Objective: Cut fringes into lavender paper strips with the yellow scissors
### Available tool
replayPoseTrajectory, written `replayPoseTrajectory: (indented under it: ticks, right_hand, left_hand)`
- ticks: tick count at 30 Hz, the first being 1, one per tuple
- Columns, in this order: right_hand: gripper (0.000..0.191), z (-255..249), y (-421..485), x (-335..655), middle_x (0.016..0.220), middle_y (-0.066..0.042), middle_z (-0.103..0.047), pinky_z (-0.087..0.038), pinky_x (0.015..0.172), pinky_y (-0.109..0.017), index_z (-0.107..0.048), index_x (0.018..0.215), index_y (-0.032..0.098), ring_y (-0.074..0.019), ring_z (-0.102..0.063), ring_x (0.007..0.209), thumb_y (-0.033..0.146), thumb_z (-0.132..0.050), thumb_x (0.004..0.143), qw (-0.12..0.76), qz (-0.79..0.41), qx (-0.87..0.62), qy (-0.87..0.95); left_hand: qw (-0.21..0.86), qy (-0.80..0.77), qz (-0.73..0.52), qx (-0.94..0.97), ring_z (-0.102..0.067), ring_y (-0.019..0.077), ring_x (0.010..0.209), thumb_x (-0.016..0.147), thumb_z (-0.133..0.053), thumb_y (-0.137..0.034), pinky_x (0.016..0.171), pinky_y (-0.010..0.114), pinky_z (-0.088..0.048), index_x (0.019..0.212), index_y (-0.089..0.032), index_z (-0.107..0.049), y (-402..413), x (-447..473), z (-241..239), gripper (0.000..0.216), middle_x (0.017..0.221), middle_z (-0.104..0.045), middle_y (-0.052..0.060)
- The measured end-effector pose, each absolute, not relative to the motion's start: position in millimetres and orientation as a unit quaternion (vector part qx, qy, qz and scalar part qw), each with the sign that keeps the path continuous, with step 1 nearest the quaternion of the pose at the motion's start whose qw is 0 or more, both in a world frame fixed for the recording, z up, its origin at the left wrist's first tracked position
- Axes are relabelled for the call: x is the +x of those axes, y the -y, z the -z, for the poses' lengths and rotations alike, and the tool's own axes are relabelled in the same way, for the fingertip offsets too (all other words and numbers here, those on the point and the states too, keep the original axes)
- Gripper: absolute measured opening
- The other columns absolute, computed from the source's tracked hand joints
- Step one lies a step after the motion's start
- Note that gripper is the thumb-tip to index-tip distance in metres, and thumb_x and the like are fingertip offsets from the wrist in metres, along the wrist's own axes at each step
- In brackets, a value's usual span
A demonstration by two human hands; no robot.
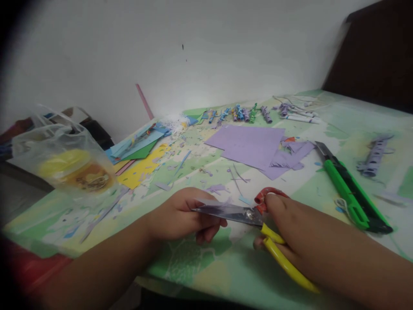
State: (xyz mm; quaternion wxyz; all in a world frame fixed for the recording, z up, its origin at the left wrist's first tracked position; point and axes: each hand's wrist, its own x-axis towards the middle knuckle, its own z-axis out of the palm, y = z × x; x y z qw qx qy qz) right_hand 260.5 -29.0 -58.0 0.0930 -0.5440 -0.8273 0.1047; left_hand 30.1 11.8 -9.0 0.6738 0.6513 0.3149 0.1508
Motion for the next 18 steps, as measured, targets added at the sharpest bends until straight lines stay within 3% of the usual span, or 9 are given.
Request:
replayPoseTrajectory:
  ticks: [12, 18]
  right_hand:
    - [0.047, 55, 30, 266, 0.112, -0.012, -0.062, -0.053, 0.075, -0.042, -0.047, 0.111, 0.027, -0.0361, -0.058, 0.106, 0.048, -0.055, 0.068, 0.112, -0.089, -0.562, 0.815]
    - [0.051, 54, 27, 271, 0.118, -0.012, -0.06, -0.052, 0.078, -0.044, -0.042, 0.114, 0.028, -0.0378, -0.051, 0.114, 0.051, -0.053, 0.07, 0.11, -0.078, -0.568, 0.812]
  left_hand:
    - [0.699, -0.308, -0.176, 0.621, -0.051, 0.0047, 0.045, 0.078, -0.05, -0.015, 0.047, 0.017, -0.042, 0.064, -0.012, -0.053, -13, 30, 13, 0.014, 0.057, -0.056, -0.002]
    - [0.702, -0.328, -0.184, 0.605, -0.054, 0.0058, 0.051, 0.077, -0.052, -0.015, 0.053, 0.019, -0.042, 0.066, -0.012, -0.056, -17, 33, 13, 0.012, 0.058, -0.057, -0.001]
